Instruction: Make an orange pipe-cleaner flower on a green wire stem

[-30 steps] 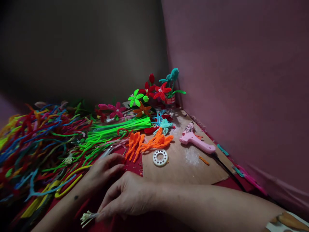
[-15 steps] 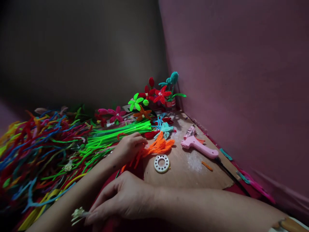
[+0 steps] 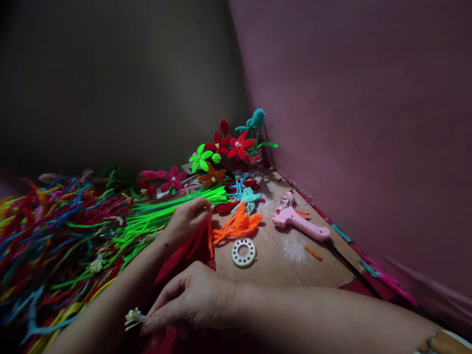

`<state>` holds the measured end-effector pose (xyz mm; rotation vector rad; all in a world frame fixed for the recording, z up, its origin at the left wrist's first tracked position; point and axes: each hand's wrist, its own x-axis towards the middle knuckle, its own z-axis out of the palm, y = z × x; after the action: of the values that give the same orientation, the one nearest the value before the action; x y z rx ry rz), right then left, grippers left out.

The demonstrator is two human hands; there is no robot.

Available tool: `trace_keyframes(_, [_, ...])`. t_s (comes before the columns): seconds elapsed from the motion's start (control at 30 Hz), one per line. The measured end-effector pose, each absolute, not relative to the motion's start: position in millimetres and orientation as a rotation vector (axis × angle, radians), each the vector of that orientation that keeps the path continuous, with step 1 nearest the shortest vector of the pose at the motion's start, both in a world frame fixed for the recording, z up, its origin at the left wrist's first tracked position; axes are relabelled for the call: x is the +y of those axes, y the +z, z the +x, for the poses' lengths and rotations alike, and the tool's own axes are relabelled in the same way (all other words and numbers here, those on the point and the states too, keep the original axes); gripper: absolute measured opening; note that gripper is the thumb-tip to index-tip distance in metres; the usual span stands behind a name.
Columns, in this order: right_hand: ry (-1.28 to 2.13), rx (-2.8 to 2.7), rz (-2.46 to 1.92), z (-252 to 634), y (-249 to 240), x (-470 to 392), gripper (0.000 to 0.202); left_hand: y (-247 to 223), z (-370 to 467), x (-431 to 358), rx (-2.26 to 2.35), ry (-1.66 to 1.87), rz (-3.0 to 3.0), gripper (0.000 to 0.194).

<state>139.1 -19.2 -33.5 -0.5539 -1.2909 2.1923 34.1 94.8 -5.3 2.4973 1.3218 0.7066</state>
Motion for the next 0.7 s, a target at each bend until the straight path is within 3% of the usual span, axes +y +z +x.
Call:
trace_keyframes(0.27, [2.165, -1.339, -0.596, 138.2, -33.1, -20.2, 0.034, 6.9, 28.4, 100.1, 1.317, 0.982, 1.949, 0.015])
trace_keyframes(0.5, [2.190, -1.295, -0.538, 138.3, -34.5, -19.7, 0.031, -4.0, 36.2, 94.2, 1.504, 0.441, 2.661, 0.018])
trace_keyframes(0.7, [2.233, -1.252, -0.508, 141.3, -35.2, -18.4, 0.032, -0.4, 55.8, 90.4, 1.536, 0.309, 2.773, 0.018])
